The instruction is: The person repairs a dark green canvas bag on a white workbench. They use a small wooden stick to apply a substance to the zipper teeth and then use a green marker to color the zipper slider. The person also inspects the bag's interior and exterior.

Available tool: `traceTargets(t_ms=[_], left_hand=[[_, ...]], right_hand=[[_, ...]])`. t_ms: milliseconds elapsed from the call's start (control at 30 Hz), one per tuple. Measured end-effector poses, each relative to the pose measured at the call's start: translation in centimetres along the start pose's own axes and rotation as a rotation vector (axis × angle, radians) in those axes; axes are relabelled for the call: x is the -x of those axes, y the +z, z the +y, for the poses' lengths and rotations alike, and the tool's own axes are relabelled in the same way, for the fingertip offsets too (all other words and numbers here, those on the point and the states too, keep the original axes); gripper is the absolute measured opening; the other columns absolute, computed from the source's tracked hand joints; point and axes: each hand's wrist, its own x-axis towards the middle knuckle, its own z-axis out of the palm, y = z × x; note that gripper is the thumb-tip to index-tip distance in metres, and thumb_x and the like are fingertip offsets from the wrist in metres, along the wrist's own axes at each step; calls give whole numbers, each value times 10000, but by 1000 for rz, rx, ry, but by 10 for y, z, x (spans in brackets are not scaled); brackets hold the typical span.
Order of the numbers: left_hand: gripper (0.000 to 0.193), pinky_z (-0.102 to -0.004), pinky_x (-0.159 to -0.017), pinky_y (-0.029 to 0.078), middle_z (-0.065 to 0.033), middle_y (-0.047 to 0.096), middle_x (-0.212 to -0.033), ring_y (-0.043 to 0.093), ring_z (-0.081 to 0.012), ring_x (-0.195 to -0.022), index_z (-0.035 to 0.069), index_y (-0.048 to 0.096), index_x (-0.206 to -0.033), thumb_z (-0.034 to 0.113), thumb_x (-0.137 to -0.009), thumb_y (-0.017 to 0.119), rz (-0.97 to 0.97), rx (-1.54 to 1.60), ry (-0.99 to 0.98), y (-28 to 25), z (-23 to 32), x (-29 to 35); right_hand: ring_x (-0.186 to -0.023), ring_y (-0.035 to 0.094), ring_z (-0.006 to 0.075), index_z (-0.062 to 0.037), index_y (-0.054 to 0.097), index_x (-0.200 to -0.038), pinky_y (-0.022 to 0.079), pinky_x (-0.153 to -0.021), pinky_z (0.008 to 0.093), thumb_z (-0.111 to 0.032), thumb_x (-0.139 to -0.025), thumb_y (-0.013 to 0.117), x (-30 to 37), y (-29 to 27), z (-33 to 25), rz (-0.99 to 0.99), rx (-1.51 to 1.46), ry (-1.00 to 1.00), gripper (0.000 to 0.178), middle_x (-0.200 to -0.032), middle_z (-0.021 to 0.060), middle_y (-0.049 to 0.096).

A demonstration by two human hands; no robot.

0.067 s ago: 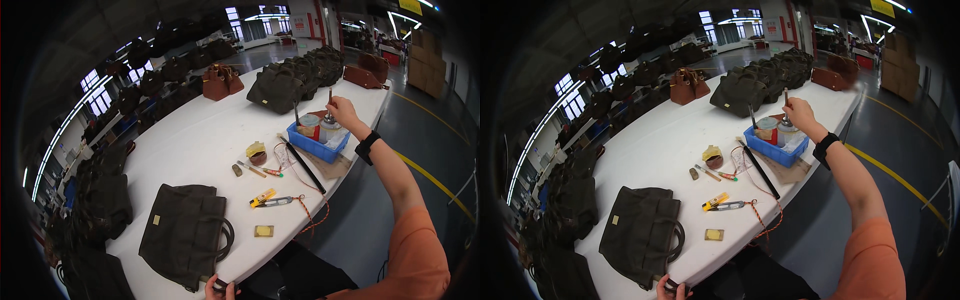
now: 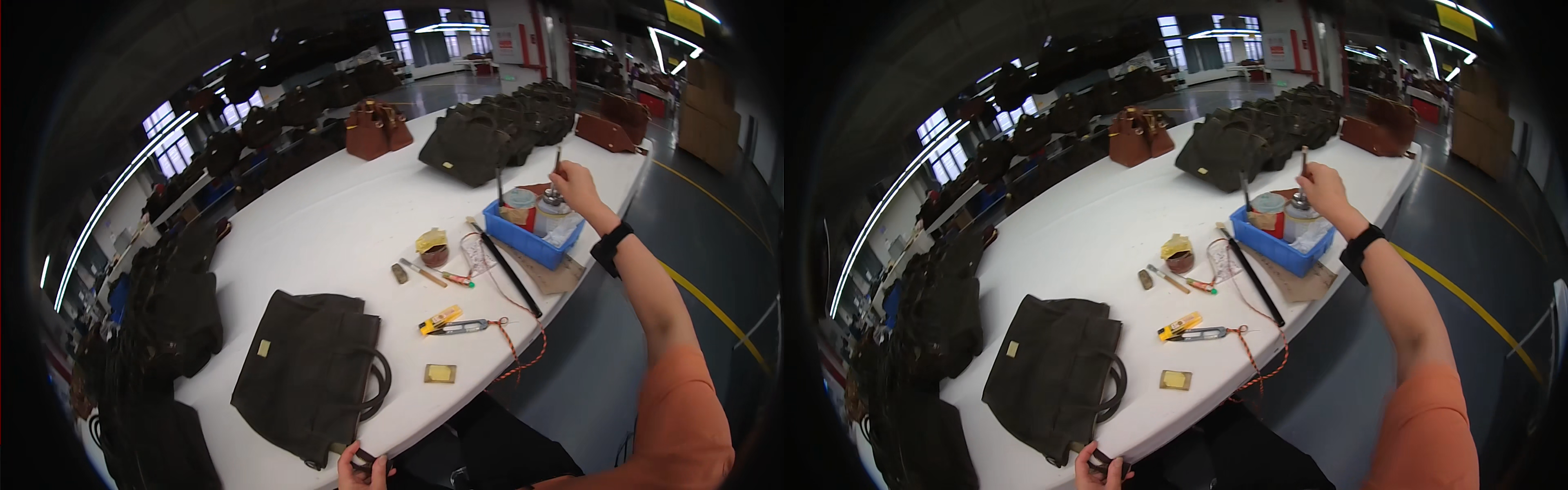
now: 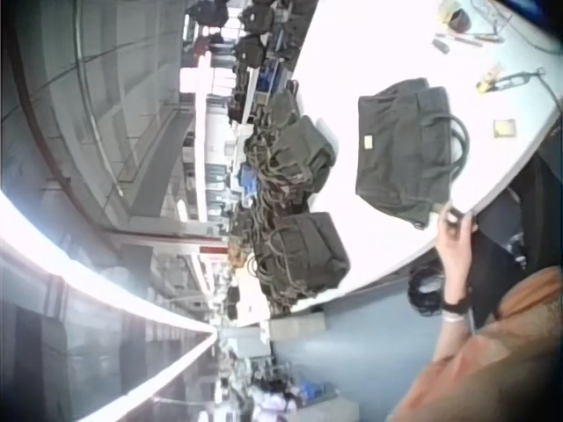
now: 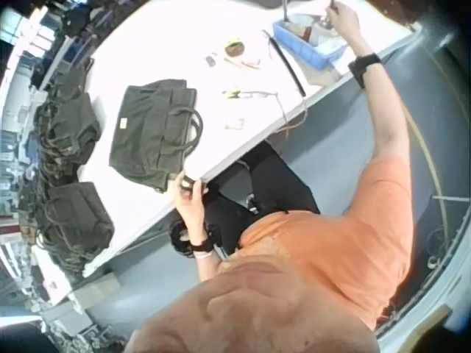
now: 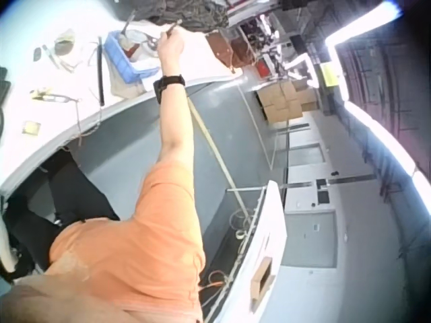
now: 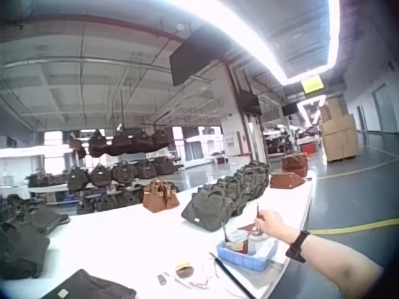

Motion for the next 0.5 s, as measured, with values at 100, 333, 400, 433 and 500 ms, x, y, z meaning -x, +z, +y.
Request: traceTargets(t_ms=[100, 333, 400, 433, 500], left_hand=[[429, -250, -670, 577, -41, 589, -910, 610, -99, -766, 29, 529, -1303, -48, -899, 653, -2, 17, 35, 4, -2, -2], [419, -222, -622, 526, -25, 607, -797, 588, -86, -673, 36, 554, -1291, -39, -894, 667, 26, 150, 88, 1, -2, -1], [436, -256, -671, 584, -71, 638, -910, 629, -101, -761, 20, 531, -1292, -43, -884, 673, -4, 72, 40, -4, -7, -4], [446, -273, -695, 613, -95, 653, -967, 650, -108, -804, 12, 520, -1292, -45, -879, 676, -26, 32, 15, -7, -6, -4], [439, -257, -683, 598, -74, 660, -912, 643, -88, -777, 8, 538, -1288, -25, -879, 692, -5, 23, 25, -8, -3, -3]], right_hand=[[-763, 665, 374, 15, 631, -871, 513, -676, 421, -132, -844, 674, 1, -4, 20, -13, 15, -23, 156, -798, 199, 673], [-679, 606, 127, 22, 616, -935, 476, -609, 286, -126, -933, 633, 22, -12, -37, 95, -250, -77, 150, -761, 77, 649], [-691, 584, 91, 14, 612, -959, 453, -591, 244, -134, -951, 621, 50, -9, -88, -27, -417, -49, 148, -773, 42, 642], [-701, 583, 82, 9, 611, -970, 445, -586, 228, -140, -956, 618, 66, -9, -112, -110, -534, 3, 150, -782, 31, 641], [-744, 590, 59, -11, 608, -1012, 429, -581, 184, -152, -972, 611, 100, -9, -161, -253, -682, 41, 146, -818, 2, 634]])
